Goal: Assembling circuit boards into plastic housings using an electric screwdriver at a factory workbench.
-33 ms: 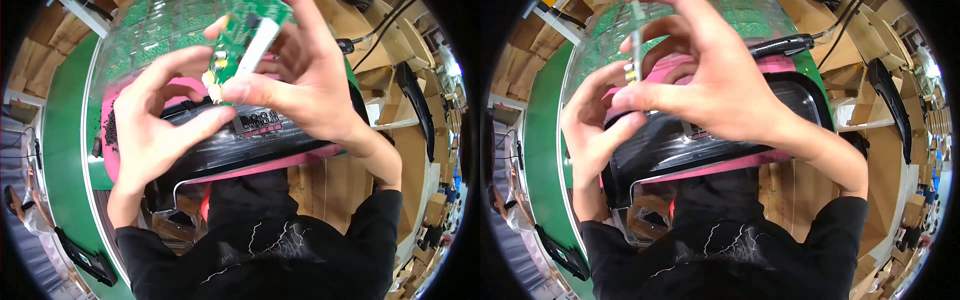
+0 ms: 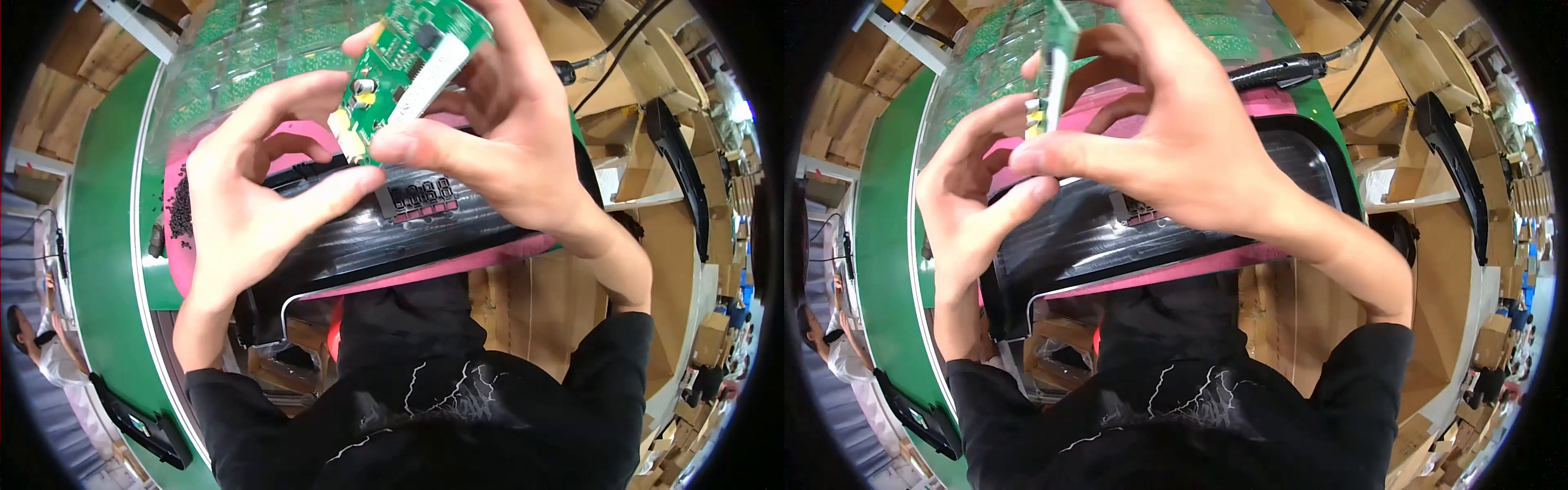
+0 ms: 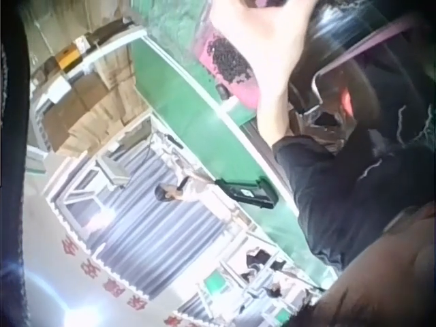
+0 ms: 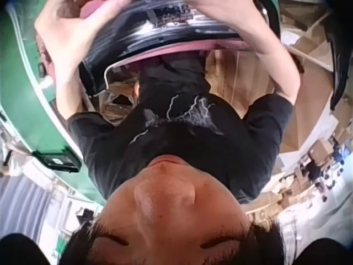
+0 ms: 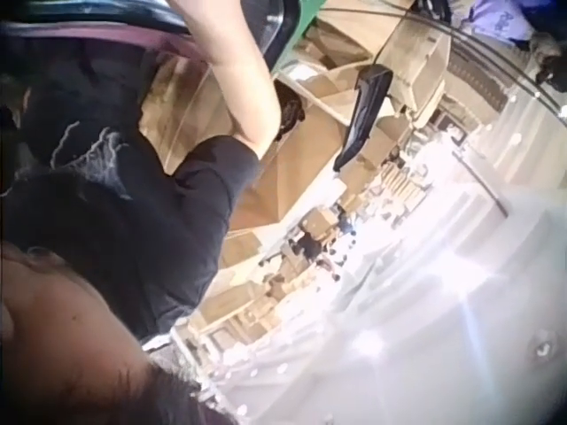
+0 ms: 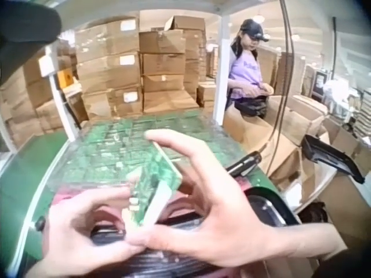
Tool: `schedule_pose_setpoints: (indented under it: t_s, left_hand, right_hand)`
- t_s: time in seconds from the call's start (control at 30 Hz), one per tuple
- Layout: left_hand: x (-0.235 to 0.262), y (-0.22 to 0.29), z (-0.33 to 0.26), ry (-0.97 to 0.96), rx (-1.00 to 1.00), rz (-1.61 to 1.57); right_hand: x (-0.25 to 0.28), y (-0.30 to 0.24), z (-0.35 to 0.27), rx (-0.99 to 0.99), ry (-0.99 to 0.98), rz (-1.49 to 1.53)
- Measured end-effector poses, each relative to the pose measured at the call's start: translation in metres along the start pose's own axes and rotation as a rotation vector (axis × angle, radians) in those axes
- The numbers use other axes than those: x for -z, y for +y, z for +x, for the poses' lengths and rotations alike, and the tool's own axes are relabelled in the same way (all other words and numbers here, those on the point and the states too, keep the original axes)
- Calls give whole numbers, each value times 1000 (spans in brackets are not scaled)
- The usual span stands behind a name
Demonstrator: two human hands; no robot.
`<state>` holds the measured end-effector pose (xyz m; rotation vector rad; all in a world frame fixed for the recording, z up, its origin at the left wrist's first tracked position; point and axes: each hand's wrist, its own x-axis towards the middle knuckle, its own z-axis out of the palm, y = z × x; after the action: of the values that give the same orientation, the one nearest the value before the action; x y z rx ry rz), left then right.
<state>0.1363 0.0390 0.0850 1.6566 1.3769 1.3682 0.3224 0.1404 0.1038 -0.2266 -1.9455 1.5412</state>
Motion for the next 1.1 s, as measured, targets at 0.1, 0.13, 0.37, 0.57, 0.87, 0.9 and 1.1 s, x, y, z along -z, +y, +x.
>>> schedule_pose_setpoints:
  t_s: [0.1,0.13,0.37,0.57,0.87,0.9,1.1]
  left_hand:
    - [-5,-13,4,41,-21,52]
    - [-6,-19,5,34,-72,65]
    - [-19,-54,8,-396,-37,349]
    - [-33,-71,-4,-495,30,430]
    - [-34,-71,0,-532,81,540]
    - [-35,-71,0,-532,85,540]
    - [-32,-72,0,-538,103,517]
  right_hand:
    - [6,14,-20,95,148,-71]
    - [9,21,-26,109,188,-111]
    - [42,64,-81,-61,102,-624]
    - [44,86,-96,-186,-48,-727]
    - [41,90,-94,-198,-32,-774]
    - [41,90,-94,-204,-27,-776]
    - [40,89,-92,-219,-41,-792]
